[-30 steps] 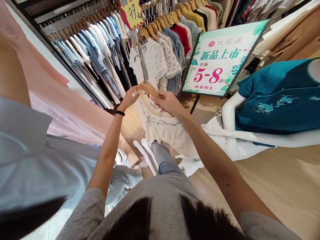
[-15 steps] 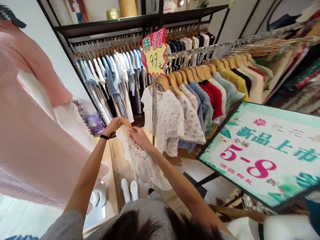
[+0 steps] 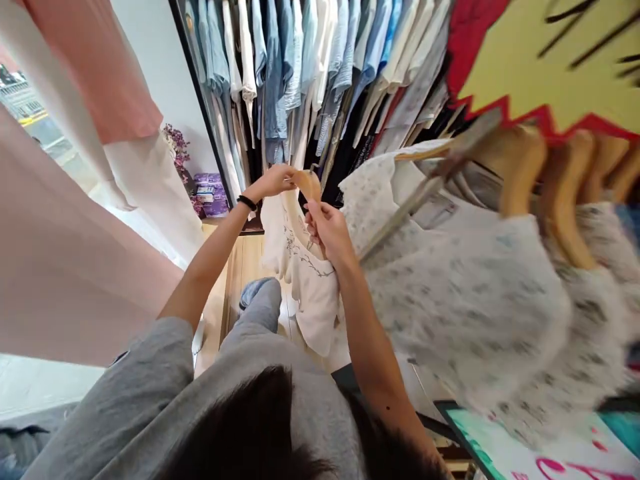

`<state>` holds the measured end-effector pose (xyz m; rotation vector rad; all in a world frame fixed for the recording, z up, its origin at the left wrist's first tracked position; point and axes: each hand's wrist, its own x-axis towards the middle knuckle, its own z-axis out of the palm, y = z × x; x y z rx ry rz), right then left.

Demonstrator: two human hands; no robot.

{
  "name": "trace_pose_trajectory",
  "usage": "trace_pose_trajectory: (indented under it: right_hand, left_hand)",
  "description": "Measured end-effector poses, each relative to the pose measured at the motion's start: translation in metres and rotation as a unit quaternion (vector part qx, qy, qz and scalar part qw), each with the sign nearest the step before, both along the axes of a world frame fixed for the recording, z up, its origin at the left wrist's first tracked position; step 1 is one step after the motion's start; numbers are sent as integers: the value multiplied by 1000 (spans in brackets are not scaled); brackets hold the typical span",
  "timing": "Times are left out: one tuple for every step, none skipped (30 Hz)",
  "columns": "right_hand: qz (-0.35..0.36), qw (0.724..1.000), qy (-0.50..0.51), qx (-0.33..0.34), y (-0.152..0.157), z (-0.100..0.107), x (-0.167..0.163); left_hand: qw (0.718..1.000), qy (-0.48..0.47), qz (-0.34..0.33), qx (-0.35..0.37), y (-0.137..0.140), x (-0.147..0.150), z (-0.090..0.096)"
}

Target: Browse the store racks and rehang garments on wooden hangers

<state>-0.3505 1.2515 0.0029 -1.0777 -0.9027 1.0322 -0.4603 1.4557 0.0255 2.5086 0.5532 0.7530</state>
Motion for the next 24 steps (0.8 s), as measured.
trace_pose_trajectory:
  right_hand:
    - [-11,1000,-5,0,15,-5,7]
    - [-26,1000,-9,2,31,-11,15]
    - [-44,999,-10,4,48,-16,24]
    - [-65,998,-8,3,65,-22,33]
    - [-87,996,-6,-2,82,-27,42]
    - [-111,994,-4,-12,98,-32,51]
    - [-136,990,-3,-26,115,-36,60]
    - [-161,986,-2,-42,130,-40,68]
    - [-188,981,-3,-55,145,-43,75]
    - [-218,974,-5,-64,159,-45,81]
    - [-250,966,-9,-69,172,-46,86]
    - [-282,957,-16,-71,184,-46,91]
    - [-312,947,-25,-73,194,-45,96]
    - [-339,937,-35,-77,203,-44,101]
    - [-363,927,-44,-83,211,-43,107]
    - [-385,917,-51,-92,217,-42,112]
    - [-404,907,-57,-100,223,-42,119]
    - [-424,897,-62,-107,228,-42,125]
    - [-441,888,-68,-109,233,-42,132]
    - [-457,880,-75,-108,238,-43,139]
    - [-471,872,-80,-106,244,-44,147]
    - [-485,864,-83,-105,251,-46,155]
    - [-499,856,-85,-105,257,-48,164]
    - [-513,847,-85,-110,264,-50,174]
  left_hand:
    - [1000,17,-21,-4,20,12,-3]
    - [998,43,-47,-4,40,26,-6]
    - [995,70,-75,-2,62,43,-9]
    - [991,90,-100,1,84,61,-12]
    - [986,110,-127,5,105,81,-15]
    - [980,128,-154,11,125,103,-18]
    - [973,142,-178,21,144,124,-22]
    - [968,151,-198,34,161,145,-25]
    - [965,152,-211,47,176,164,-28]
    - [962,146,-224,58,190,182,-31]
    - [956,146,-245,66,203,198,-32]
    - [949,147,-270,73,215,213,-32]
    - [940,149,-297,76,225,228,-32]
    - [929,152,-327,79,234,243,-31]
    - [919,150,-356,80,242,258,-30]
    - [909,147,-382,80,248,274,-30]
    - [899,141,-407,80,254,290,-29]
    - [891,134,-427,78,258,306,-30]
    - [882,128,-447,76,261,322,-30]
    - [874,125,-465,72,264,338,-31]
    - [865,124,-481,68,267,355,-32]
    - [856,125,-498,63,270,372,-33]
    - [845,126,-516,58,273,389,-34]
    - [833,128,-536,53,276,408,-35]
